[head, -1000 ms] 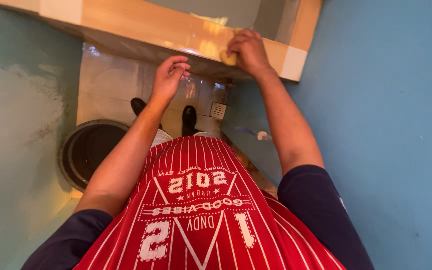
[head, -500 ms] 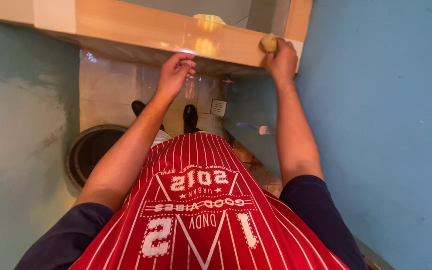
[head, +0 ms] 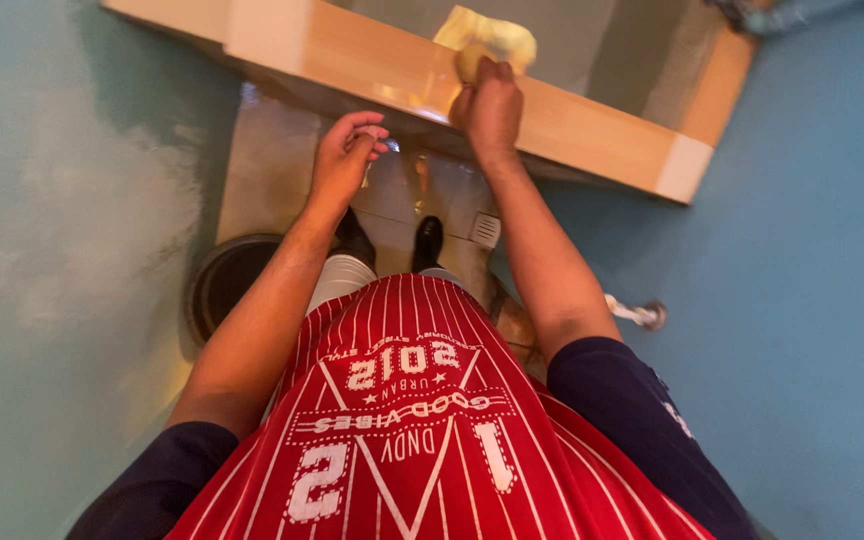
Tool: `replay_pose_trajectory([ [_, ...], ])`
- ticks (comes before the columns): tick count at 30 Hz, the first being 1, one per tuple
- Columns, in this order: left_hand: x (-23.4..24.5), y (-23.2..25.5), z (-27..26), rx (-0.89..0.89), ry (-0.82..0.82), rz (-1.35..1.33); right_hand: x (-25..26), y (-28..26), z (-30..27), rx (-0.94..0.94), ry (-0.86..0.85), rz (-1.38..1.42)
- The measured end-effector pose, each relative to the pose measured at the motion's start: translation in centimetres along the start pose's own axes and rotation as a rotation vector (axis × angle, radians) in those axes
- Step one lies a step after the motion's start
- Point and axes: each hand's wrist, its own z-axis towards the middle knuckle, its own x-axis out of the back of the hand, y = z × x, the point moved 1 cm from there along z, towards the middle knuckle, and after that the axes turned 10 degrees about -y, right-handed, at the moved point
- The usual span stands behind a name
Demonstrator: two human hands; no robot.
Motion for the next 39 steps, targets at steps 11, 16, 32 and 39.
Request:
replay_pose_trajectory([
  [11, 13.3, 4.7, -5.2, -0.034, 0.287, -0.007, -14.8, -18.8, 6.8, 0.419, -0.121, -0.009],
  [16, 13.5, 5.0, -5.5, -0.056, 0.304, 0.018, -13.5, -21.2, 6.8, 0.703, -0.222, -0.020],
  [32, -7.1, -1.1, -0.7, -0.069, 0.021, -0.048, 4.7, 3.8, -0.1, 0.611, -0.328, -0.015],
  [39, -16.5, -3.1, 1.6, -0.051, -0.144, -0.051, 12.6, 17.8, -6.4, 0.326, -0.189, -0.093],
])
